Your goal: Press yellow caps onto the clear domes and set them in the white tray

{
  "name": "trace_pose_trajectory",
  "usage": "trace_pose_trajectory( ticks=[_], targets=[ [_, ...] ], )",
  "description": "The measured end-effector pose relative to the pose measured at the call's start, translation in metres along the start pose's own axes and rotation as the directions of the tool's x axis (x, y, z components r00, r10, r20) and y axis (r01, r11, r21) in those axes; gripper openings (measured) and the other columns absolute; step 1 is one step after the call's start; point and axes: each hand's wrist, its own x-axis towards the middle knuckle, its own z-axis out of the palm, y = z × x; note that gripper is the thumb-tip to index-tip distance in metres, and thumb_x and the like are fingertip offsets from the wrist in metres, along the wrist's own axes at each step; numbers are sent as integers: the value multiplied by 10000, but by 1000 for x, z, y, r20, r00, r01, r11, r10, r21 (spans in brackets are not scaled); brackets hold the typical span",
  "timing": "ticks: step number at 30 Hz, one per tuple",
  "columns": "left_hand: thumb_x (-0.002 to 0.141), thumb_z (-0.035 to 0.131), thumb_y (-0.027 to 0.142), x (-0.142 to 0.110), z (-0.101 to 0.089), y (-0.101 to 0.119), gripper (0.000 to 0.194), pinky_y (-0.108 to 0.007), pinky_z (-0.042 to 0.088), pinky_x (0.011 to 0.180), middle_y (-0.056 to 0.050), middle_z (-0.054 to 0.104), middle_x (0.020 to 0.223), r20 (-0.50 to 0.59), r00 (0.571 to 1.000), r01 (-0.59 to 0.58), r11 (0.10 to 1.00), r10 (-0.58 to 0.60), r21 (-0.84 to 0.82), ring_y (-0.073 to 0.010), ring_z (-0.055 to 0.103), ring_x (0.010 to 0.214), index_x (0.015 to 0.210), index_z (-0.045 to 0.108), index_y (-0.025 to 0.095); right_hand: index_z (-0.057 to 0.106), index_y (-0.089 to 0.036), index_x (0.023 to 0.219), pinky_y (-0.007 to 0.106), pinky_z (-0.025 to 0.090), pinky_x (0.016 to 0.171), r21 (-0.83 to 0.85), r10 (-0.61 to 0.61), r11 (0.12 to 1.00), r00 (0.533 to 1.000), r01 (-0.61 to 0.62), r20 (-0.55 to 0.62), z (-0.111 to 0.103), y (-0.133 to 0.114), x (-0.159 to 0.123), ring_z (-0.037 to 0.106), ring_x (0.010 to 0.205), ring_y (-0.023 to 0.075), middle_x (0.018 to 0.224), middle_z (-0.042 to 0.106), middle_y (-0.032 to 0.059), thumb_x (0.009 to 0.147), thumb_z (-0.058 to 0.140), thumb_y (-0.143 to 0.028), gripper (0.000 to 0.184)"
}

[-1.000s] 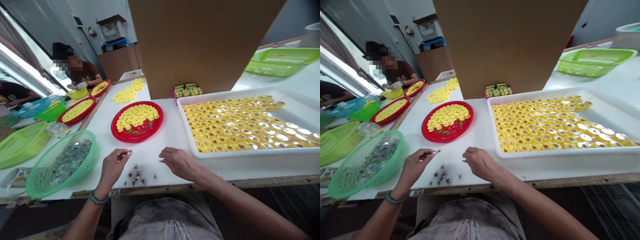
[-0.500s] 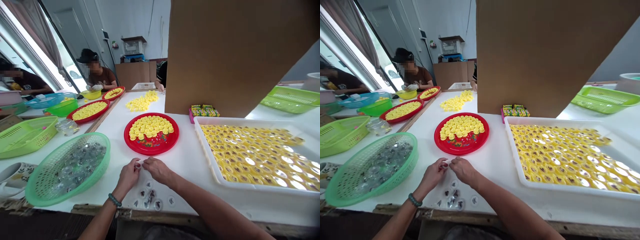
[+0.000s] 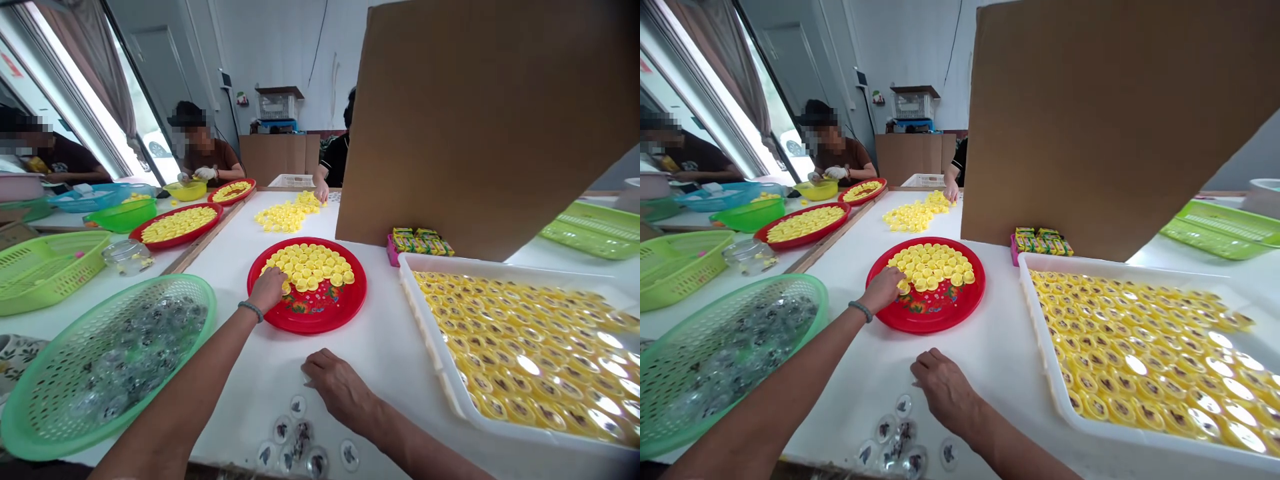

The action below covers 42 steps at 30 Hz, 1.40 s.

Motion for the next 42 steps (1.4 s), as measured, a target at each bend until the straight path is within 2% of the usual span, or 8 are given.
trace_pose_trajectory(
  ticks=[4, 9, 14, 19, 24, 27, 36, 42],
  targets=[
    [725, 619, 102, -2, 9, 0, 199, -334, 437, 810, -106, 636, 878, 55, 997, -62, 998, 62, -4, -274, 554, 944, 906, 680, 158, 604, -197, 885, 287, 474, 752, 142, 72, 987, 997, -71, -5, -8, 10, -19, 567, 869, 191, 902, 633, 37, 822, 589, -133, 90],
    [779, 611, 223, -23, 13, 12, 226, -337, 437, 825, -93, 634, 966, 46, 993, -105, 993, 107, -46, -255, 547, 959, 994, 649, 163, 607, -184, 1058, 327, 479, 800, 222, 190, 960, 980, -173, -55, -11, 19, -31, 561, 915, 220, 987, 620, 72, 752, 680, -153, 316],
    [768, 626, 241, -30, 18, 19, 286, -369, 427, 872, -106, 639, 1018, 37, 990, -131, 987, 135, -93, -275, 533, 985, 1033, 654, 138, 656, -175, 905, 328, 487, 791, 257, 248, 942, 963, -214, -107, -5, 24, -33, 574, 866, 204, 901, 608, 67, 774, 637, -110, 148],
    [781, 594, 236, -39, 18, 27, 234, -387, 437, 836, -102, 658, 945, 1, 997, -77, 990, 78, -117, -285, 539, 945, 984, 663, 141, 562, -185, 1171, 359, 491, 849, 314, 267, 927, 949, -206, -165, -3, 23, -33, 563, 965, 224, 1050, 592, 98, 797, 647, -227, 386],
    [792, 617, 302, -81, 6, 40, 238, -365, 437, 838, -79, 652, 949, -206, 978, -62, 989, 33, -136, -249, 550, 914, 979, 635, 156, 515, -171, 1235, 370, 459, 908, 232, -1, 972, 985, 42, -173, 0, 17, -14, 530, 1051, 234, 1204, 576, 120, 848, 570, -186, 391],
    [775, 652, 321, -108, 4, 45, 203, -341, 449, 760, -57, 644, 856, -194, 981, -37, 986, 4, -164, -231, 555, 833, 903, 631, 165, 576, -172, 1127, 353, 469, 858, 197, -102, 972, 986, 127, -132, 4, 17, -7, 560, 967, 216, 1079, 643, 102, 871, 499, -121, 272],
    [808, 614, 227, -127, 25, 77, 176, -348, 462, 808, -73, 625, 946, -17, 993, -115, 949, 115, -294, -228, 551, 910, 966, 608, 151, 563, -169, 1124, 302, 486, 729, 317, 262, 929, 946, -193, -193, 3, 30, -34, 584, 792, 177, 901, 632, 71, 783, 582, -125, 344],
    [804, 617, 201, -128, 31, 80, 237, -346, 470, 833, -83, 617, 1008, 14, 994, -99, 914, 113, -393, -229, 560, 955, 1034, 615, 144, 644, -224, 976, 293, 483, 724, 654, 501, 686, 859, -319, -107, -3, 35, -35, 627, 746, 158, 809, 679, 12, 771, 602, -180, 215]
  ],
)
